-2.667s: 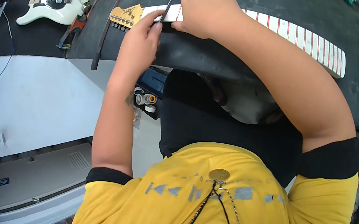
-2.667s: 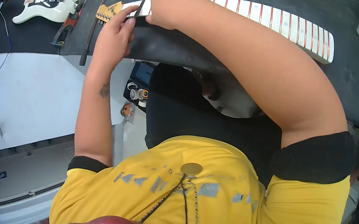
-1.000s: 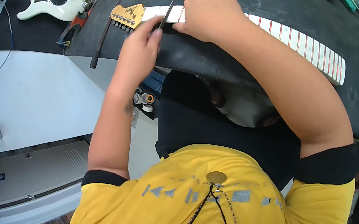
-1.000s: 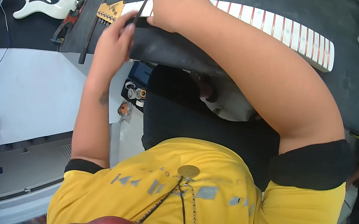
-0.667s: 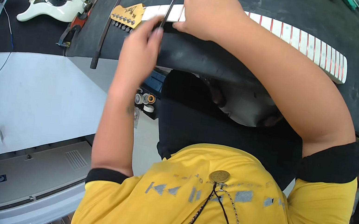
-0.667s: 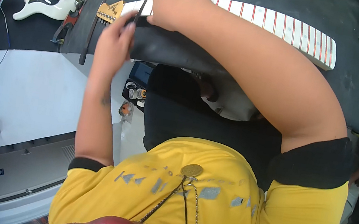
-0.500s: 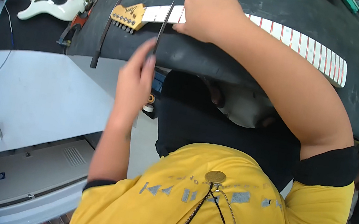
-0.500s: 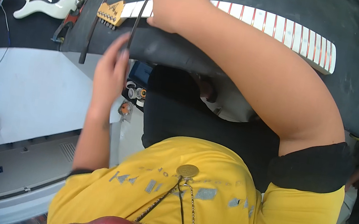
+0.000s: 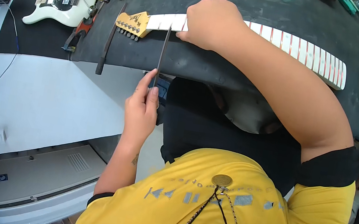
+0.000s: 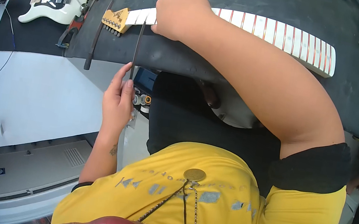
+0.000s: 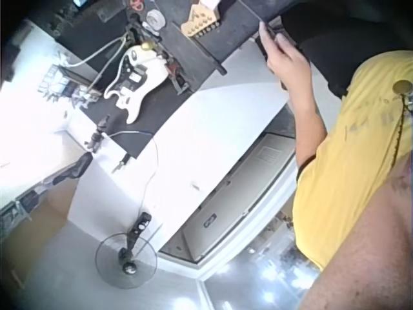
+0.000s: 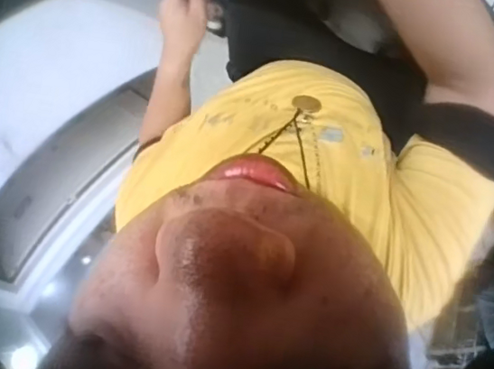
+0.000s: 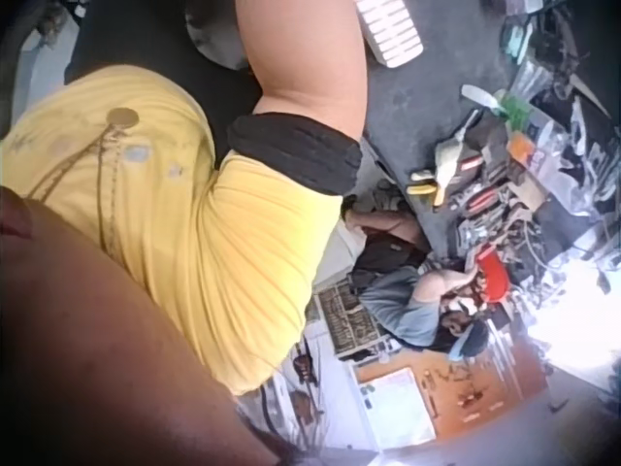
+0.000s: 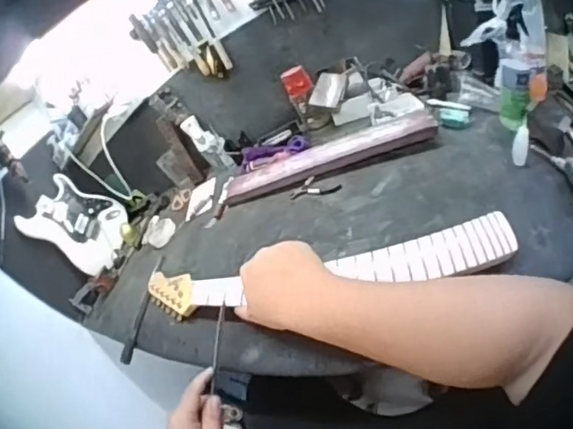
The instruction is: The person files slots in a guitar nut using a nut file. They hold the guitar neck on a workbench with one hand and repeatedly move the file through the slots in the nut.
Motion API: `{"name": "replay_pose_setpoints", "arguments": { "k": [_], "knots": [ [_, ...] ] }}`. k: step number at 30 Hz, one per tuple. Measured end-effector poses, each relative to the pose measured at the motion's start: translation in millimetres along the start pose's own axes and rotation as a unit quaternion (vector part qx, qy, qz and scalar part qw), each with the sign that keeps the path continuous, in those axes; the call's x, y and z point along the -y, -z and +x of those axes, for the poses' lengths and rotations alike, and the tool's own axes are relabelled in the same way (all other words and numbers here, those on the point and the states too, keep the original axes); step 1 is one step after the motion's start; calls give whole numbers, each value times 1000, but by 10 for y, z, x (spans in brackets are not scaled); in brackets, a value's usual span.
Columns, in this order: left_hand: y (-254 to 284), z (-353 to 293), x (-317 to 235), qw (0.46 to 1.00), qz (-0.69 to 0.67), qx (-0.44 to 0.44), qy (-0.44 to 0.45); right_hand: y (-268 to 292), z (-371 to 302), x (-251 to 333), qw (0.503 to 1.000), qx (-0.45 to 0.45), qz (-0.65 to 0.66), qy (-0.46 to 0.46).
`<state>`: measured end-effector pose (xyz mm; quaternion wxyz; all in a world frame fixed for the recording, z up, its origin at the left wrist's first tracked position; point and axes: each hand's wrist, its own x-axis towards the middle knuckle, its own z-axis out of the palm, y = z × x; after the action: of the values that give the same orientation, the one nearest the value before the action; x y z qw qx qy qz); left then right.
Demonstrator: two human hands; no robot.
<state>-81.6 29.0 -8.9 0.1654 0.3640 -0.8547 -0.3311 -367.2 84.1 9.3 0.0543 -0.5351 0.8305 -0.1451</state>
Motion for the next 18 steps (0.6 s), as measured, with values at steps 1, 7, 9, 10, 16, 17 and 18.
{"name": "replay_pose_setpoints", "arguments": {
  "k": [1, 7, 9, 10, 16, 17, 18],
  "knots": [
    [6, 128, -53, 1000, 1, 0, 0, 13, -1, -18, 1000, 0, 0, 0],
    [10, 1207, -710, 996, 35, 74, 35, 65, -28, 46, 998, -39, 8, 46],
    [-10, 950, -464, 998, 33, 46, -27, 61, -42, -38, 999, -27, 19, 18],
    [-25, 732, -212, 996, 22, 28, -78, 31, -44, -62, 999, -28, 19, 7],
    [222, -140, 35, 994, -95, -13, 43, 47, -13, 13, 1000, -15, 7, 20],
    [304, -76, -88, 998, -65, -22, 15, 46, -30, 2, 1000, -21, 7, 12],
    [349, -34, -149, 999, -31, -31, -10, 35, -43, 5, 1000, -26, 9, 5]
  ]
}}
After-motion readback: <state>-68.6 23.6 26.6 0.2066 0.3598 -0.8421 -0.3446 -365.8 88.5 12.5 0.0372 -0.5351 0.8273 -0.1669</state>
